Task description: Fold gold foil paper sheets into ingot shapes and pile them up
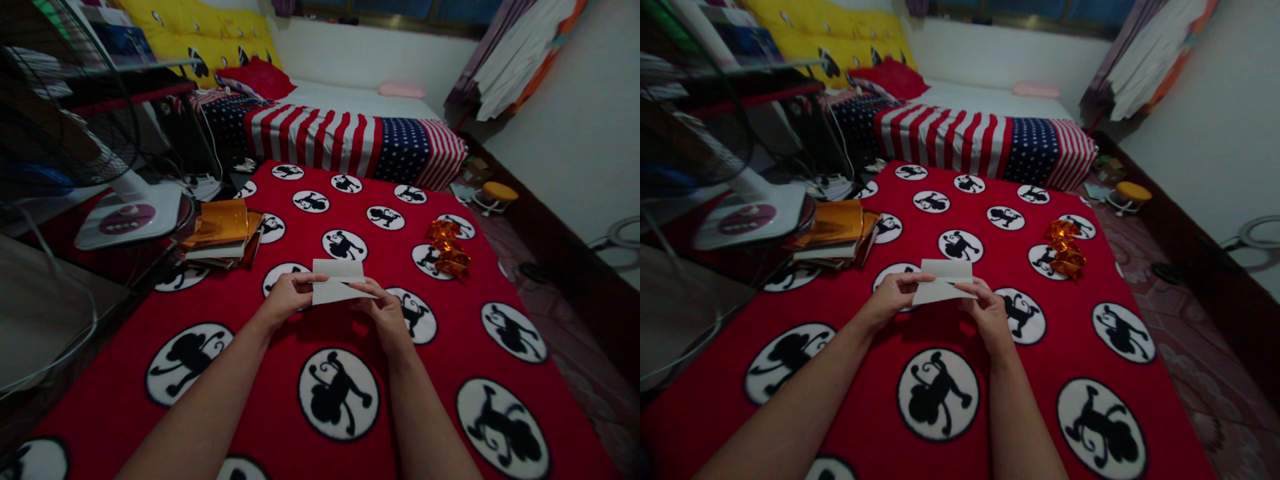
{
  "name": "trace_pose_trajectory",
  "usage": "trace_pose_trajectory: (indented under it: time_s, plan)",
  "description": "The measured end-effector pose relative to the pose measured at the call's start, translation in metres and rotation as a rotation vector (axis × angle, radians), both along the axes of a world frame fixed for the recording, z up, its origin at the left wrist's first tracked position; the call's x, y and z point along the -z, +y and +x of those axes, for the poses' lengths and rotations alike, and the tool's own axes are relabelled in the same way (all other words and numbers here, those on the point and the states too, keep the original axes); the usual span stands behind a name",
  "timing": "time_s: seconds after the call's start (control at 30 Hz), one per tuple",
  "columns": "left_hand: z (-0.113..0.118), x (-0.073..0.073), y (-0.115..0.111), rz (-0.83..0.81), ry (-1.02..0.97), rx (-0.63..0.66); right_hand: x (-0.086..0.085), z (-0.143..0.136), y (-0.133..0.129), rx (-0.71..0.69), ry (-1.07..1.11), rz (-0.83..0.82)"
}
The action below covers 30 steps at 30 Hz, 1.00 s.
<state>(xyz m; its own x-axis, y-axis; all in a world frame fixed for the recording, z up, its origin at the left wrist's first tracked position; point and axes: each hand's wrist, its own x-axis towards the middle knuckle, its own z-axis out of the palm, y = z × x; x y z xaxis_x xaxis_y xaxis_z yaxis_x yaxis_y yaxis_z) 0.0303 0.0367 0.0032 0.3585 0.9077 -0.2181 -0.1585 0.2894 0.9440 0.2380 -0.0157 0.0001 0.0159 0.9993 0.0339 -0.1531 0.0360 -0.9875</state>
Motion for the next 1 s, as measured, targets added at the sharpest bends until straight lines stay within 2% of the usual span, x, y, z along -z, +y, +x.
trace_pose_trajectory:
  time_s: [0.23, 0.43, 0.63, 0.87, 1.0]
  plan:
    - [0.004, -0.001, 0.000, 0.091, 0.043, -0.026, 0.001, -0.004, 0.000, 0.039, -0.067, 0.101]
    - [0.009, 0.004, -0.003, 0.155, 0.043, 0.047, 0.001, -0.006, 0.000, 0.023, -0.281, 0.216]
    - [0.014, 0.004, -0.008, 0.275, 0.132, 0.095, 0.005, -0.011, 0.001, 0.059, -0.293, 0.261]
    - [0.016, 0.003, -0.010, 0.076, 0.022, 0.058, 0.003, -0.013, -0.002, 0.128, -0.291, 0.296]
    - [0.015, 0.000, -0.010, 0.039, 0.048, 0.061, -0.001, -0.014, -0.003, 0.116, -0.309, 0.279]
